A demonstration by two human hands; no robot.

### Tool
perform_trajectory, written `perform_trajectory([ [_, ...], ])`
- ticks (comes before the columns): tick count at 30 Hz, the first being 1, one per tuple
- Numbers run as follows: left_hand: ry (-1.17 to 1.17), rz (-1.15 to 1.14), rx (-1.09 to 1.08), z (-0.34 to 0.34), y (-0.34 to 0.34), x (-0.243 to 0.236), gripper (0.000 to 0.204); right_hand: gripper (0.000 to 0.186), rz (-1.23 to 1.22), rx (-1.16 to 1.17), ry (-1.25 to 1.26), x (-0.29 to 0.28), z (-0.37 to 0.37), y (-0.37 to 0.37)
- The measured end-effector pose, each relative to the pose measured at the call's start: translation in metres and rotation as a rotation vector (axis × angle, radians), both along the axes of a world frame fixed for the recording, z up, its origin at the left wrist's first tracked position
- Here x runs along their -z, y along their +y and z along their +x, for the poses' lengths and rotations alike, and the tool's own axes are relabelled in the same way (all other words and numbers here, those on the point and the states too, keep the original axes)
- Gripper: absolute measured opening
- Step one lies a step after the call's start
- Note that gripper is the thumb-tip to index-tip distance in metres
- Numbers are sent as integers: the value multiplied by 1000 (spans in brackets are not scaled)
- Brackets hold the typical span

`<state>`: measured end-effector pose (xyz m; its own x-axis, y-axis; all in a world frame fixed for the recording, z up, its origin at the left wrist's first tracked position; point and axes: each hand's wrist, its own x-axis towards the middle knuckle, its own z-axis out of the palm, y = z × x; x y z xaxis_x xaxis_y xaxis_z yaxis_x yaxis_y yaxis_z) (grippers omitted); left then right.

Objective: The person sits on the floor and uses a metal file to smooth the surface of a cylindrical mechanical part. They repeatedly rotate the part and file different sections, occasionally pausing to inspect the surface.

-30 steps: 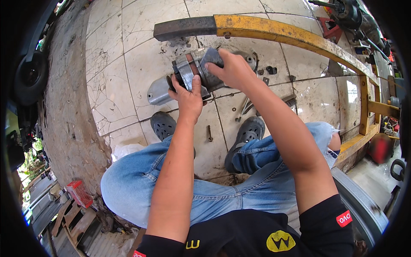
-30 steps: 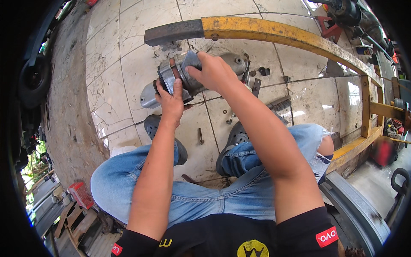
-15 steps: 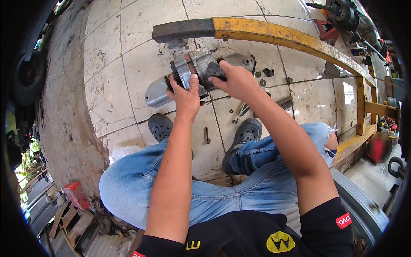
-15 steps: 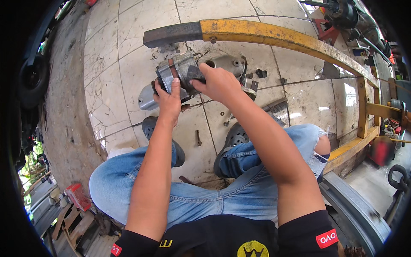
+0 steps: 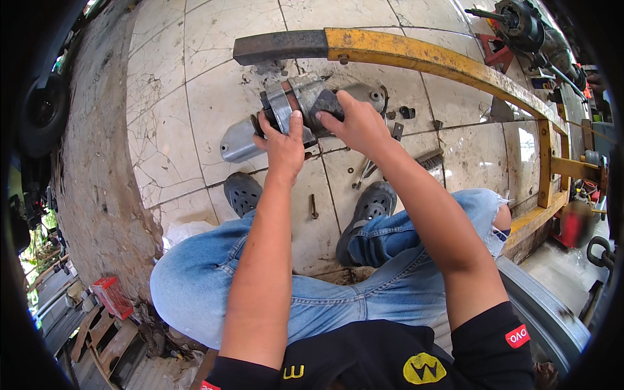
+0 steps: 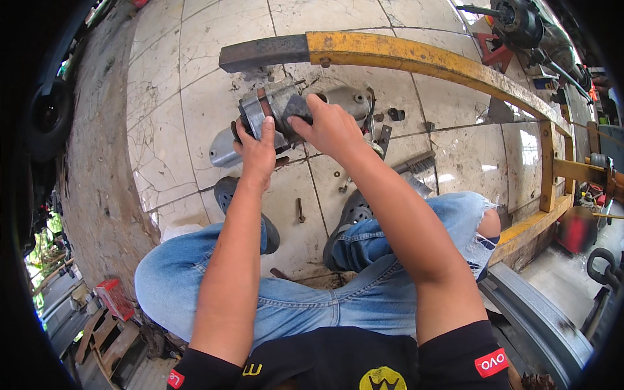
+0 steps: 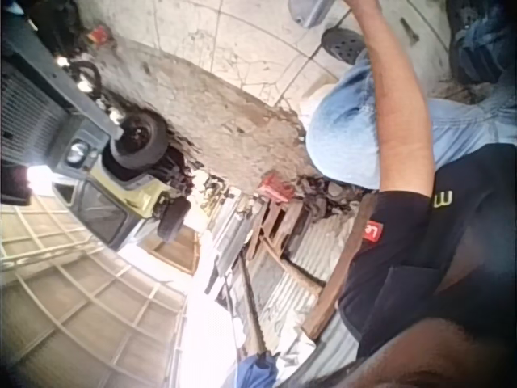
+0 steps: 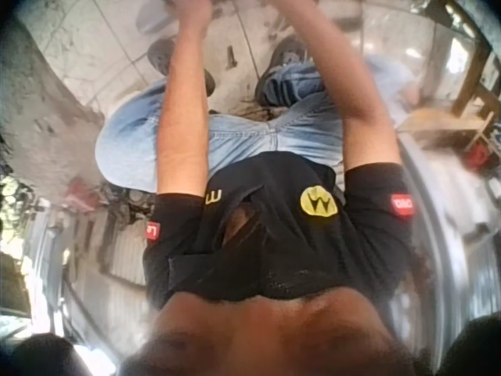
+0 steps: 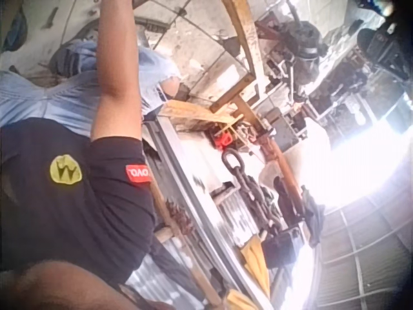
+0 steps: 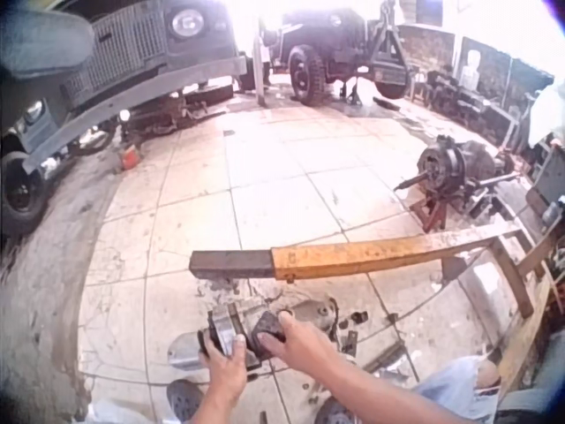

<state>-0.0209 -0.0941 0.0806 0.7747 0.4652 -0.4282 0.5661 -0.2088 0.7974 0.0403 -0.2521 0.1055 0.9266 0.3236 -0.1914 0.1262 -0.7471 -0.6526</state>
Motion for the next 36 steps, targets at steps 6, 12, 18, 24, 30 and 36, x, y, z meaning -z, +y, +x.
perform_trajectory([
  [6,-19,-57,-13,0,0,-2,97,44,90,96,-20,-4,8,11],
  [12,-16,-35,-23,1,2,1,97,45,-21,-38,-85,23,-24,-11],
  [18,11,-21,27,4,3,-2,97,41,59,61,-179,22,-19,0],
  [24,45,-33,-7,4,5,-1,98,42,-8,-20,-194,26,-23,-10],
  [30,19,-17,5,7,4,-3,98,43,7,-5,-200,32,-29,-11],
  [36,49,1,12,7,7,-1,98,43,27,21,-159,26,-27,-6],
])
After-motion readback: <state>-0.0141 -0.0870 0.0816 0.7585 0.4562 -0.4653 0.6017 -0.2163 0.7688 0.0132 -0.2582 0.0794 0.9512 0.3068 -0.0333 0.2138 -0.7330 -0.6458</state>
